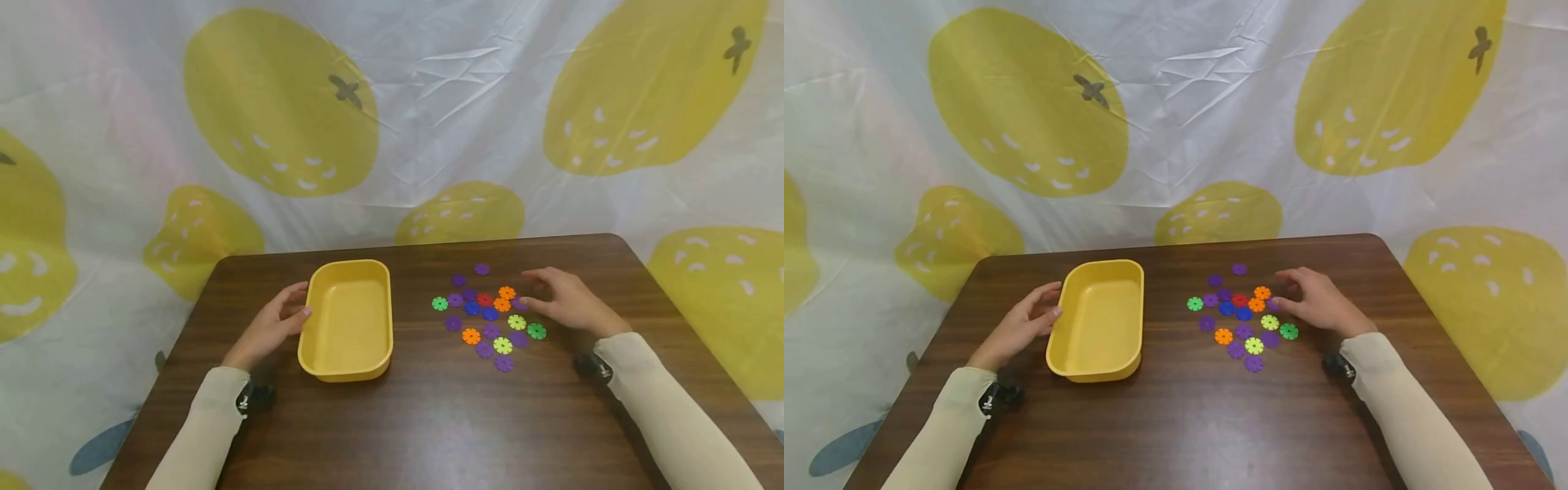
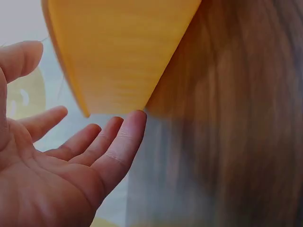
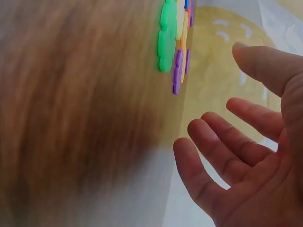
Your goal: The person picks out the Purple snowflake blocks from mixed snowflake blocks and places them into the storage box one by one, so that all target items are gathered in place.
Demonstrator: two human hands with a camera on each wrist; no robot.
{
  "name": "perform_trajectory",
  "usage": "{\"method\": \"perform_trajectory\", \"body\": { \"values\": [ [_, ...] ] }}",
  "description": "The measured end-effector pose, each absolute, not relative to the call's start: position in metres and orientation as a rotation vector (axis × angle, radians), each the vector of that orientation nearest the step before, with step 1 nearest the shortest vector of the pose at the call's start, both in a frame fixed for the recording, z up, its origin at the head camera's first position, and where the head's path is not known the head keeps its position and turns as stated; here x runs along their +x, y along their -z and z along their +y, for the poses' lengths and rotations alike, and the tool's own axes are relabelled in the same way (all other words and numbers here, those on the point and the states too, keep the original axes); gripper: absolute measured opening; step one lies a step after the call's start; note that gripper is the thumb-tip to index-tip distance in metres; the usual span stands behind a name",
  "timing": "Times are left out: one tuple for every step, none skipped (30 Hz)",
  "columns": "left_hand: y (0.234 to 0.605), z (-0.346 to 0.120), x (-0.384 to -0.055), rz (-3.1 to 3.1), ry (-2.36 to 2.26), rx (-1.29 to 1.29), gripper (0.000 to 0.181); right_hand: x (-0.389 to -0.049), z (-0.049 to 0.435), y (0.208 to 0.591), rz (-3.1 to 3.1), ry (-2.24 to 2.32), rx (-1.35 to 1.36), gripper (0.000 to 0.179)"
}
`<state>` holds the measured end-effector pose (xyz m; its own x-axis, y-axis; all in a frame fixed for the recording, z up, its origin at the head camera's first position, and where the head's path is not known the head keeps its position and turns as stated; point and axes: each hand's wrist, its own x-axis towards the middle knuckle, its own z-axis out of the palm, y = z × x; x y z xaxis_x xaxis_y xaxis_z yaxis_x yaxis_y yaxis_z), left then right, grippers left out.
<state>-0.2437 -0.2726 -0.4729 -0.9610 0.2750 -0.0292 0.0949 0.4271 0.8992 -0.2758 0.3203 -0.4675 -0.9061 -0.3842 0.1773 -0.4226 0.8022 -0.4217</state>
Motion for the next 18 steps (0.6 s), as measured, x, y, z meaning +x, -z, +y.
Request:
{"method": "perform_trajectory", "body": {
  "values": [
    [0.474,-0.27,-0.244,2.476,-1.588,0.312,0.069,-0.276,0.321,0.468,-2.907,-0.737,0.649,0.063],
    [0.475,-0.268,-0.244,2.461,-1.602,0.3,0.067,-0.276,0.321,0.47,-2.914,-0.761,0.646,0.062],
    [0.475,-0.266,-0.244,2.454,-1.608,0.283,0.065,-0.276,0.321,0.471,-2.923,-0.787,0.643,0.061],
    [0.475,-0.265,-0.244,2.45,-1.611,0.266,0.064,-0.276,0.321,0.471,-2.933,-0.811,0.638,0.061],
    [0.476,-0.263,-0.244,2.445,-1.616,0.245,0.063,-0.276,0.321,0.472,-2.945,-0.833,0.637,0.06],
    [0.476,-0.261,-0.245,2.439,-1.622,0.221,0.062,-0.276,0.321,0.472,-2.957,-0.852,0.634,0.059],
    [0.477,-0.261,-0.244,2.428,-1.633,0.199,0.061,-0.277,0.32,0.472,-2.971,-0.864,0.633,0.057],
    [0.477,-0.261,-0.244,2.41,-1.653,0.185,0.06,-0.277,0.319,0.473,-2.986,-0.866,0.626,0.056],
    [0.478,-0.261,-0.245,2.394,-1.676,0.169,0.059,-0.278,0.319,0.473,-2.997,-0.865,0.624,0.054],
    [0.479,-0.26,-0.246,2.378,-1.702,0.152,0.058,-0.279,0.318,0.472,-3.007,-0.867,0.62,0.053],
    [0.479,-0.26,-0.246,2.359,-1.73,0.14,0.057,-0.279,0.318,0.472,-3.016,-0.865,0.618,0.051],
    [0.48,-0.26,-0.247,2.342,-1.753,0.133,0.057,-0.28,0.318,0.472,-3.026,-0.866,0.612,0.049],
    [0.48,-0.261,-0.248,2.322,-1.779,0.125,0.056,-0.281,0.317,0.472,-3.036,-0.866,0.607,0.047],
    [0.481,-0.261,-0.248,2.304,-1.801,0.119,0.056,-0.282,0.317,0.473,-3.046,-0.864,0.604,0.045],
    [0.482,-0.262,-0.249,2.293,-1.815,0.112,0.055,-0.283,0.317,0.473,-3.054,-0.862,0.605,0.044],
    [0.483,-0.262,-0.249,2.281,-1.823,0.111,0.055,-0.284,0.317,0.474,-3.064,-0.857,0.599,0.042],
    [0.484,-0.263,-0.248,2.27,-1.825,0.115,0.055,-0.284,0.317,0.475,-3.071,-0.847,0.595,0.041],
    [0.485,-0.264,-0.248,2.267,-1.822,0.116,0.054,-0.285,0.317,0.476,-3.078,-0.838,0.592,0.039]
  ]
}}
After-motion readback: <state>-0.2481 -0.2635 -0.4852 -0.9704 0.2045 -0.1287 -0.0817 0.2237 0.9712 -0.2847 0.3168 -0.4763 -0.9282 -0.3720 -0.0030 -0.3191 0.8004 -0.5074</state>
